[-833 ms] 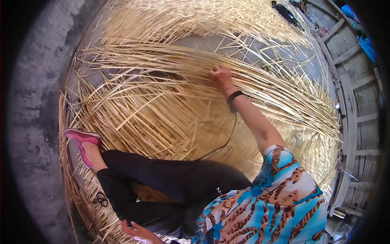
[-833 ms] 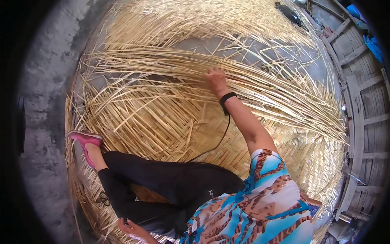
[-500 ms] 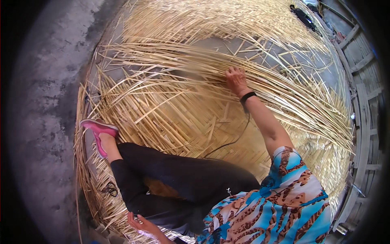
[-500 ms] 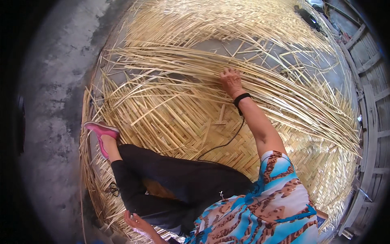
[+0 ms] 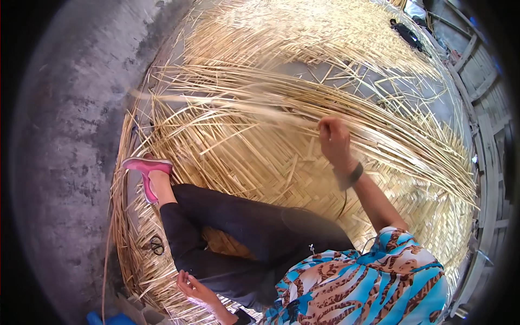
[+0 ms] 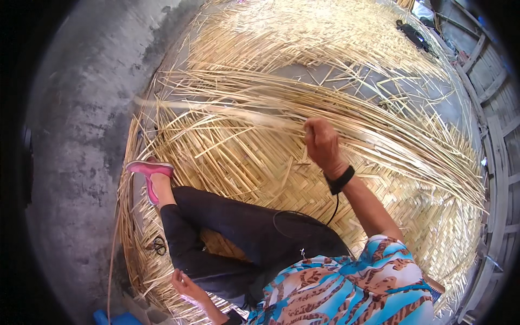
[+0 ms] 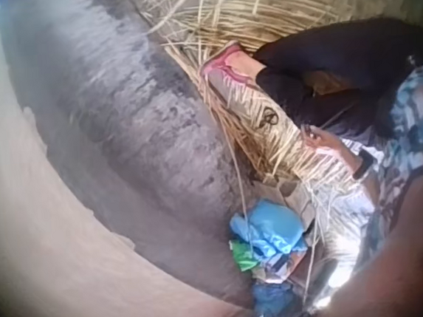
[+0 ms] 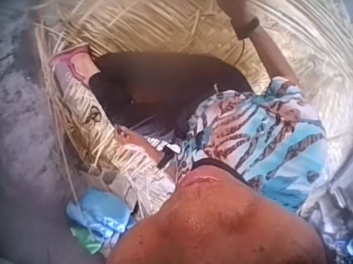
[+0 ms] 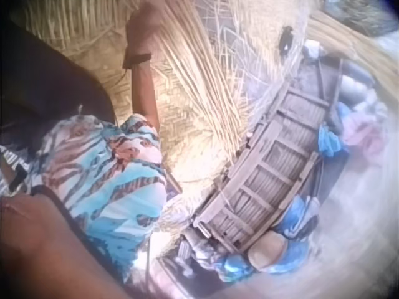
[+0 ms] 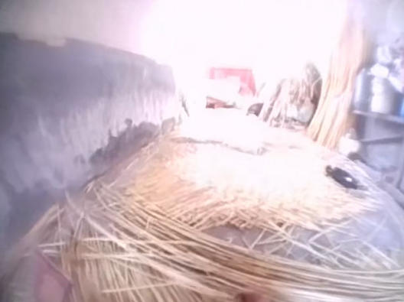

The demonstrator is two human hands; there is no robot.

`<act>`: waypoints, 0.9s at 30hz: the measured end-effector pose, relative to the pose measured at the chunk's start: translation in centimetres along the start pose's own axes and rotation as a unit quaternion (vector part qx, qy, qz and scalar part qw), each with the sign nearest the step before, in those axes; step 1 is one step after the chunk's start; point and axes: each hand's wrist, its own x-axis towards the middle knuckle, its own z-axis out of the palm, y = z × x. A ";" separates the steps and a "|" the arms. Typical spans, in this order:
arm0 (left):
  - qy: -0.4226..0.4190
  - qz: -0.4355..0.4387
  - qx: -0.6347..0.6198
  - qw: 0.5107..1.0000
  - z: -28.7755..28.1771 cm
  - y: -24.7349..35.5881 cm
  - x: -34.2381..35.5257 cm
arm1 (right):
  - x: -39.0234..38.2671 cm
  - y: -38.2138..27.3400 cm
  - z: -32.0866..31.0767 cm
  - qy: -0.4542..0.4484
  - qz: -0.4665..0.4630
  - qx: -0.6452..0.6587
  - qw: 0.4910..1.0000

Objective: The recorder is weaving together thin strips of dried bamboo or straw to create a large floor mat.

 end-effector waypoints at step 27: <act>-0.323 -0.158 -0.590 0.723 4.8 10.0 0.2 | -9.0 -2.2 -3.2 -0.199 0.078 -0.102 0.971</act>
